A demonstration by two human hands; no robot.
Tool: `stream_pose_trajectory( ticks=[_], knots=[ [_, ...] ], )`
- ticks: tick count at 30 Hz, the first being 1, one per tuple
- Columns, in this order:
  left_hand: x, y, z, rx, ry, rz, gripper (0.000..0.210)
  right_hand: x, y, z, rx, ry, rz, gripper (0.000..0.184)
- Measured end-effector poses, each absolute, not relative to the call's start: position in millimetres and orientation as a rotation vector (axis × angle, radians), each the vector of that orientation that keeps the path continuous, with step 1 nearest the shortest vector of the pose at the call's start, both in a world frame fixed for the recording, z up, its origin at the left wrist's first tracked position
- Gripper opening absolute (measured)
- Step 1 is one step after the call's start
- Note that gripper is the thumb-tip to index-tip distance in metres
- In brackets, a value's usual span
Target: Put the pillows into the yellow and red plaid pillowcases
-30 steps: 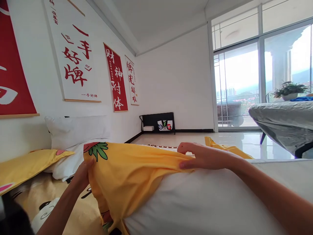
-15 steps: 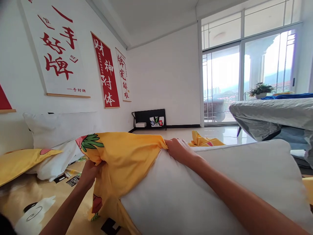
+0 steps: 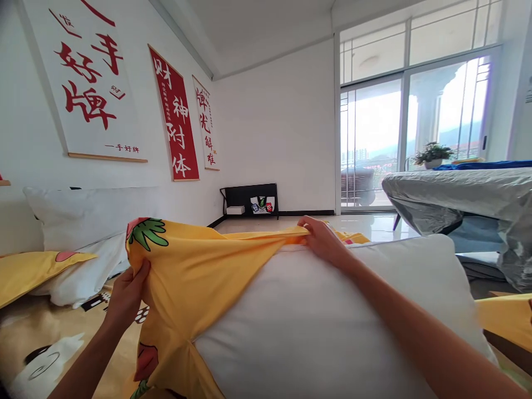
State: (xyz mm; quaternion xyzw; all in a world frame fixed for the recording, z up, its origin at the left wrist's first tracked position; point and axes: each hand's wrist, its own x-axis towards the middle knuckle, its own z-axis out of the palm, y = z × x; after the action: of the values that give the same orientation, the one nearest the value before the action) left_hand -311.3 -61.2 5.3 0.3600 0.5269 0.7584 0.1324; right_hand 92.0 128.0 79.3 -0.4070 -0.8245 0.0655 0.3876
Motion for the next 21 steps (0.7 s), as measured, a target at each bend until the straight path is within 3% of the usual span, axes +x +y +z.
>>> stream_pose_trajectory(
  ticks=[2,5,9,13,17,21],
  knots=[
    [-307.7,-57.1,6.2,1.008,1.545,2.201,0.056,87.7,126.5,77.8,-0.904,-2.045,0.517,0.016],
    [-299.6,-51.3,9.7,0.950,1.461,2.219,0.066,85.5,120.8,82.3,-0.797,-2.153,0.635,0.033],
    [-297.8,-55.0,16.6,1.009,1.338,2.064,0.068,90.7,121.8,93.7,-0.877,-2.413,0.101,0.037],
    [-299.5,-72.0,31.3,1.001,1.397,1.973,0.062,93.3,135.3,100.3,-1.131,-2.281,-0.345,0.032],
    [-292.8,-86.3,42.4,0.843,1.530,2.292,0.056,97.8,144.6,98.5,-1.162,-2.392,0.073,0.044],
    [-290.1,-89.2,37.8,0.821,1.598,2.509,0.052,114.1,147.7,91.5,-1.216,-2.596,0.595,0.036]
  ],
)
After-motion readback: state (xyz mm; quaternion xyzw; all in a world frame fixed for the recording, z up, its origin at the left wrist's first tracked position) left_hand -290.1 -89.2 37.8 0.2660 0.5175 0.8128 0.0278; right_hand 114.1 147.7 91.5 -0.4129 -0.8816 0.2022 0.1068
